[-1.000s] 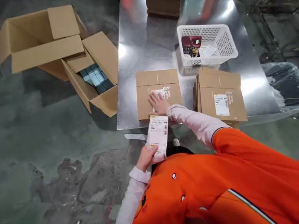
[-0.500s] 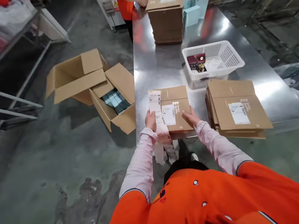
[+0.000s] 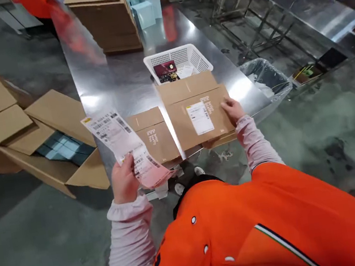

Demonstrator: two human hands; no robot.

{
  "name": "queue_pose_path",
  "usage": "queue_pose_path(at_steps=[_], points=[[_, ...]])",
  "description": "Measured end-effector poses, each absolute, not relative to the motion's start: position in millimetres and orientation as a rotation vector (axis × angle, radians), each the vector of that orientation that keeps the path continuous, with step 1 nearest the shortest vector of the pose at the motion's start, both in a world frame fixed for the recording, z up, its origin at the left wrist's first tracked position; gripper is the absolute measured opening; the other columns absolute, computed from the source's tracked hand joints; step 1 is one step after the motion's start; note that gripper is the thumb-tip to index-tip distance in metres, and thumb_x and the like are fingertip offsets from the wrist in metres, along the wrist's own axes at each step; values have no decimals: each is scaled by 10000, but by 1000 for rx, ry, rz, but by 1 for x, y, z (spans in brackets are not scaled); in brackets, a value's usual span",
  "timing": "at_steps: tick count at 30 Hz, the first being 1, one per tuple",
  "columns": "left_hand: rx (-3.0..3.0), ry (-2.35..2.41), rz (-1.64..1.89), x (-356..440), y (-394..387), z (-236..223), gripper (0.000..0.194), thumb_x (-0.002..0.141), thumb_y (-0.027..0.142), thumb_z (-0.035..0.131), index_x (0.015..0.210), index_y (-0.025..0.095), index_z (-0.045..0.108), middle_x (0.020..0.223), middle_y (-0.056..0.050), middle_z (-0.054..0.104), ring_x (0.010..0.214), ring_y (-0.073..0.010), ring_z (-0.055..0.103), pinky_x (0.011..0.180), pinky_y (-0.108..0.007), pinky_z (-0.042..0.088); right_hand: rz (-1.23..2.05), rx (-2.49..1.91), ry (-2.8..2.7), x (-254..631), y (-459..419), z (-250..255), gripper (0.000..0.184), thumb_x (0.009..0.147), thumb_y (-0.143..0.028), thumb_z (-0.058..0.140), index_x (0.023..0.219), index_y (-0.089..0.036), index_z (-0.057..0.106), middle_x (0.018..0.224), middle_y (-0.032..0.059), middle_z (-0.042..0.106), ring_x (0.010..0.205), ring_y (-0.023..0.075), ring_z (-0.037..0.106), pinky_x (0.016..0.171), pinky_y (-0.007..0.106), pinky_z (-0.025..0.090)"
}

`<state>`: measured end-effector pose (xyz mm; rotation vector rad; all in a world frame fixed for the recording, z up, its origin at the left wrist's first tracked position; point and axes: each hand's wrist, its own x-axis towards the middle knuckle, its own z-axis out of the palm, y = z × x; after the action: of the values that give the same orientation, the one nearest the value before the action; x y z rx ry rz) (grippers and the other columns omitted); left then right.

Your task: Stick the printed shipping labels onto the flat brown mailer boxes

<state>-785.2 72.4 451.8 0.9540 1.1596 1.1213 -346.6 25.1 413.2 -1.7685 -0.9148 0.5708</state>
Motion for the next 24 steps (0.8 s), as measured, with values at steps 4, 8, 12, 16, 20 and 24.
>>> queue_pose_path(at_steps=[4,8,12,16,20,24], points=[[941,1138,1101,-764,37,443,531,655,465,788,1082,187,636,1034,-66,718,879,-214,687,781,-313,560,727,-1894,-1175,-370,23,428,665,645,-461,790,1187,-116,618,1134,190,645,1024,292,631,925,475,516],[1093,1094,889,-749,20,426,493,632,513,785,957,157,680,918,-81,729,814,-219,676,749,-328,552,1298,-1380,-1457,-516,34,418,673,631,-534,780,1162,-146,636,1116,130,679,991,246,653,928,449,529],[1084,1102,1065,-762,25,423,478,627,463,803,974,154,689,1007,-89,720,914,-220,654,820,-326,524,1417,-1245,-1338,-607,21,410,545,731,-557,688,1064,-126,676,1086,123,709,1002,235,666,957,434,513],[947,1174,1127,-779,29,416,418,602,474,809,820,137,693,793,-47,699,706,-162,607,695,-282,496,1362,-1322,-1381,-615,29,417,526,645,-460,788,1035,-124,681,986,97,731,867,211,682,817,364,552],[952,1306,1187,-778,19,397,400,669,533,744,651,159,605,621,5,588,587,-115,500,584,-242,414,1195,-1395,-1524,-615,43,427,314,720,-456,728,828,-161,726,789,41,726,728,177,665,720,306,531],[913,1507,1295,-771,15,377,506,733,560,679,526,198,392,506,41,423,535,-99,428,543,-232,375,1227,-1406,-1487,-627,45,416,340,702,-505,730,766,-171,718,741,39,713,694,174,653,660,293,523]])
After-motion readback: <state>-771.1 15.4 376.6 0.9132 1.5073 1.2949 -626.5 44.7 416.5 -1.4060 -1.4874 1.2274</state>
